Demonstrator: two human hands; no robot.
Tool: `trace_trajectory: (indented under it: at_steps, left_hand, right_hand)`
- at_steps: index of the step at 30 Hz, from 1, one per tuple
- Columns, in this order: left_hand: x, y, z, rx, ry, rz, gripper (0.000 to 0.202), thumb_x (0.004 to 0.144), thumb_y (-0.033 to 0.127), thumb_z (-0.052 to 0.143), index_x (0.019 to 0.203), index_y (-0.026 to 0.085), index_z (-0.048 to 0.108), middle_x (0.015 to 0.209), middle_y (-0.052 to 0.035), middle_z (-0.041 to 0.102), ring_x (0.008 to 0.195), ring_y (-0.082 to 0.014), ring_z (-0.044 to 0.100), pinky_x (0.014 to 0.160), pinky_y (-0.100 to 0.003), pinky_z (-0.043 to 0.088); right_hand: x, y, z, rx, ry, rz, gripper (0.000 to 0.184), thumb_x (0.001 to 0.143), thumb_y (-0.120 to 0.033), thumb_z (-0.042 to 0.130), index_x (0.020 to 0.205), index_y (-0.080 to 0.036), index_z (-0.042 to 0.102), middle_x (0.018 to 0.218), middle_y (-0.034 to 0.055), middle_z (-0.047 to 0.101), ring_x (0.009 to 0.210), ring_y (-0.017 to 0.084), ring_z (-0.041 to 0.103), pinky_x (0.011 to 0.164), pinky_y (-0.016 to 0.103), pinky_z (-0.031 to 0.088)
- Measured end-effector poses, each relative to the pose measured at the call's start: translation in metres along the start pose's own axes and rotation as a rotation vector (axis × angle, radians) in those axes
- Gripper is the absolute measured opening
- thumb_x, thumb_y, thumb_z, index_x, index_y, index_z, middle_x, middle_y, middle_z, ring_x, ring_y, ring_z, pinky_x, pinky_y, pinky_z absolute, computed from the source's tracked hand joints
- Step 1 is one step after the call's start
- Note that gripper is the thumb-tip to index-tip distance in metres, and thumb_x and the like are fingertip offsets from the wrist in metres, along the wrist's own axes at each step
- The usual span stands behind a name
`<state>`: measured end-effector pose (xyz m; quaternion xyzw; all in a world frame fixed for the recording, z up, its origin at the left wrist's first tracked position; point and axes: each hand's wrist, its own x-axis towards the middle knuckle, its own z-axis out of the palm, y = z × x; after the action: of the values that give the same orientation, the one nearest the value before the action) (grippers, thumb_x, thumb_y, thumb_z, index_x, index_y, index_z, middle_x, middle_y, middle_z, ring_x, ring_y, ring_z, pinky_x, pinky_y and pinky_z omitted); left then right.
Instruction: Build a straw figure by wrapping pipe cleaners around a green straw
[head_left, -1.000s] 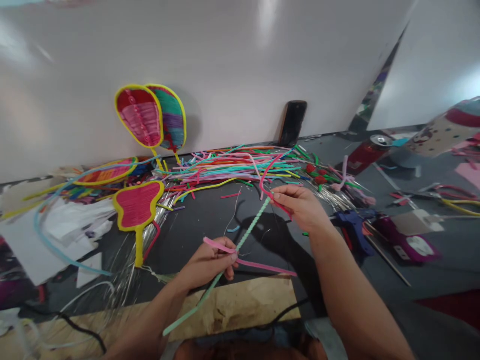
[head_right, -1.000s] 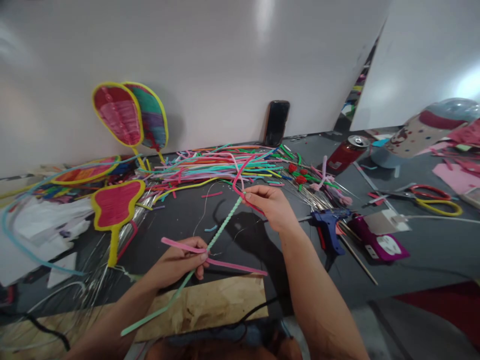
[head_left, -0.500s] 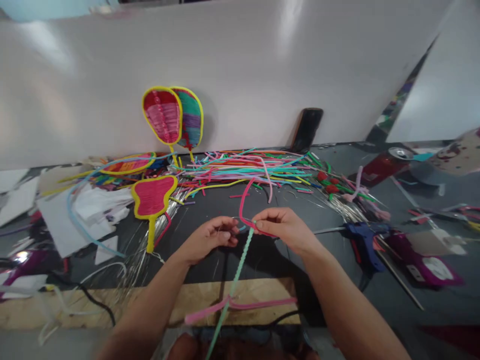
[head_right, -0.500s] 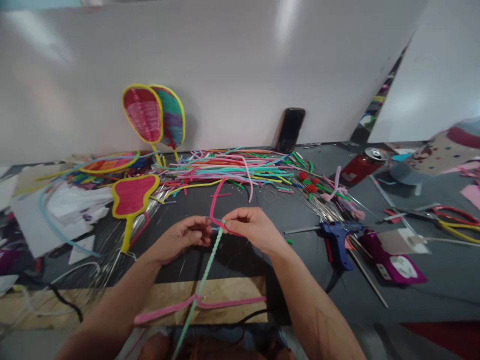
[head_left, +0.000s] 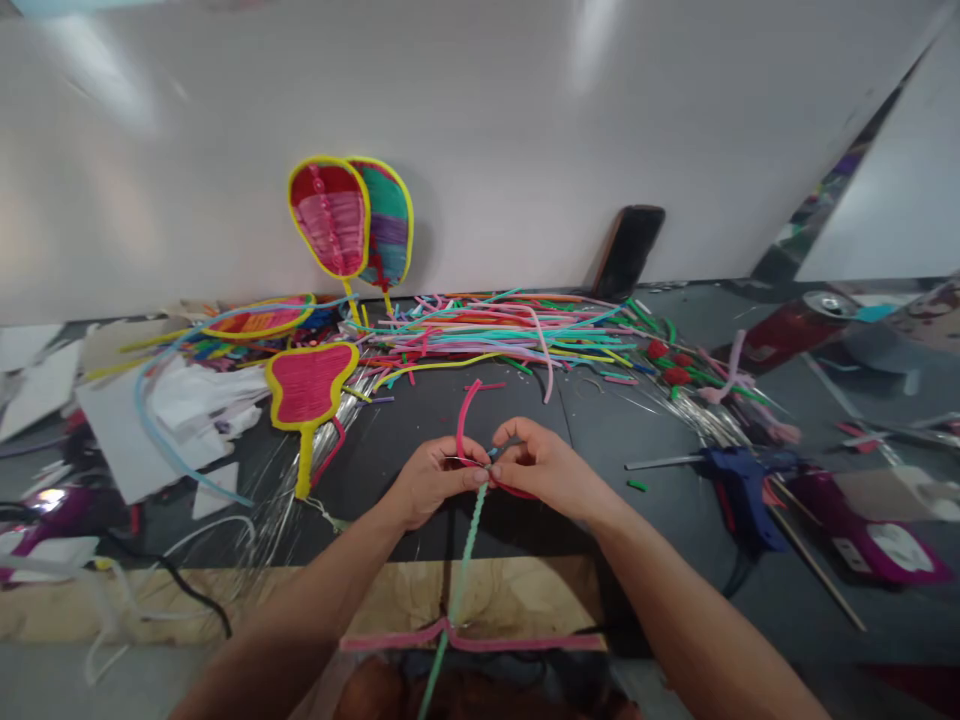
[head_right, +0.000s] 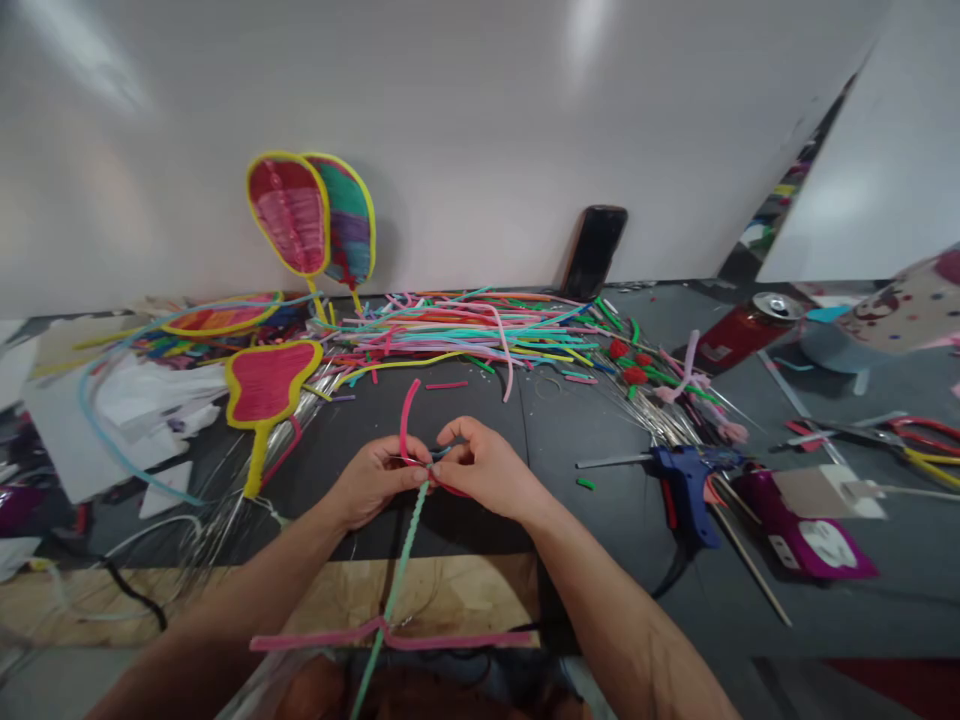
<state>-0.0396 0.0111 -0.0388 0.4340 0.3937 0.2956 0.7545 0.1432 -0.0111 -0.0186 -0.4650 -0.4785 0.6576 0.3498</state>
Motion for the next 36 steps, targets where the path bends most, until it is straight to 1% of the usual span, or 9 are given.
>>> trace_trajectory:
  at_steps: [3,5,9,12,17,20,23,31,36]
  left_hand:
    - [0.001,-0.001,-0.004,0.041,0.013,0.008,0.026,0.062,0.026,0.079,0.077,0.012,0.063,0.065,-0.0002,0.066,0.062,-0.0102,0.06,0.065,-0.022,0.045]
    - [0.0,-0.002,-0.007,0.056,0.027,0.012,0.024,0.063,0.026,0.079,0.076,0.012,0.064,0.064,0.0011,0.064,0.06,-0.0084,0.057,0.062,-0.02,0.043]
    - [-0.001,-0.002,-0.011,0.058,0.046,-0.008,0.024,0.062,0.026,0.079,0.076,0.012,0.065,0.063,0.0023,0.061,0.057,-0.0068,0.054,0.058,-0.019,0.04]
    - [-0.001,-0.002,-0.012,0.04,0.053,-0.026,0.027,0.059,0.028,0.08,0.075,0.012,0.064,0.065,0.0013,0.062,0.057,-0.0082,0.056,0.059,-0.02,0.042]
    - [-0.002,0.0,-0.011,-0.016,0.011,-0.09,0.037,0.054,0.025,0.083,0.082,0.013,0.062,0.065,-0.0002,0.066,0.058,-0.0118,0.062,0.061,-0.023,0.047]
    - [-0.001,0.0,-0.011,-0.032,0.029,-0.112,0.038,0.053,0.022,0.084,0.082,0.013,0.061,0.065,0.0004,0.066,0.057,-0.011,0.062,0.06,-0.022,0.047]
    - [-0.001,0.0,-0.01,-0.019,0.044,-0.114,0.036,0.054,0.023,0.083,0.08,0.012,0.061,0.063,0.0012,0.065,0.056,-0.0096,0.061,0.058,-0.02,0.046]
    - [-0.001,-0.001,-0.009,0.014,0.046,-0.111,0.035,0.054,0.026,0.083,0.078,0.012,0.062,0.062,0.0024,0.062,0.055,-0.0094,0.059,0.057,-0.021,0.045]
    - [-0.001,-0.002,-0.012,0.009,0.0,-0.121,0.037,0.055,0.027,0.082,0.082,0.013,0.061,0.066,0.0005,0.063,0.057,-0.0103,0.06,0.058,-0.022,0.044]
  right_hand:
    - [0.002,0.004,0.0,-0.024,-0.031,-0.015,0.032,0.071,-0.029,0.066,0.096,-0.019,0.049,0.056,-0.0083,0.053,0.047,0.006,0.042,0.047,0.019,0.03]
    - [0.002,0.005,0.0,-0.06,-0.031,-0.028,0.03,0.072,-0.03,0.065,0.097,-0.018,0.054,0.061,-0.0054,0.057,0.052,0.008,0.047,0.051,0.02,0.034]
    - [0.001,0.003,0.001,-0.215,-0.011,-0.082,0.013,0.077,-0.028,0.059,0.084,-0.018,0.064,0.073,-0.0007,0.064,0.065,0.011,0.054,0.063,0.023,0.041]
    - [-0.001,0.001,0.002,-0.321,-0.009,-0.132,0.012,0.079,-0.023,0.055,0.079,-0.019,0.067,0.075,-0.0013,0.066,0.07,0.012,0.056,0.067,0.024,0.041]
    - [-0.002,0.001,0.001,-0.392,0.019,-0.152,0.015,0.08,-0.022,0.053,0.077,-0.021,0.068,0.074,-0.0015,0.067,0.069,0.013,0.058,0.067,0.024,0.041]
    - [-0.001,0.003,0.001,-0.417,0.042,-0.157,0.013,0.079,-0.022,0.054,0.078,-0.021,0.067,0.075,-0.0018,0.067,0.069,0.013,0.058,0.067,0.023,0.042]
    - [0.0,0.003,0.001,-0.414,0.077,-0.154,0.008,0.078,-0.022,0.056,0.077,-0.02,0.064,0.071,-0.0022,0.065,0.066,0.012,0.056,0.063,0.022,0.041]
    - [-0.001,0.002,0.0,-0.515,0.051,-0.189,0.01,0.077,-0.019,0.056,0.074,-0.021,0.066,0.068,-0.0035,0.064,0.061,0.01,0.054,0.06,0.022,0.038]
    - [-0.001,0.003,0.0,-0.561,0.052,-0.21,0.011,0.078,-0.019,0.056,0.076,-0.022,0.067,0.068,-0.0034,0.065,0.061,0.01,0.055,0.059,0.022,0.036]
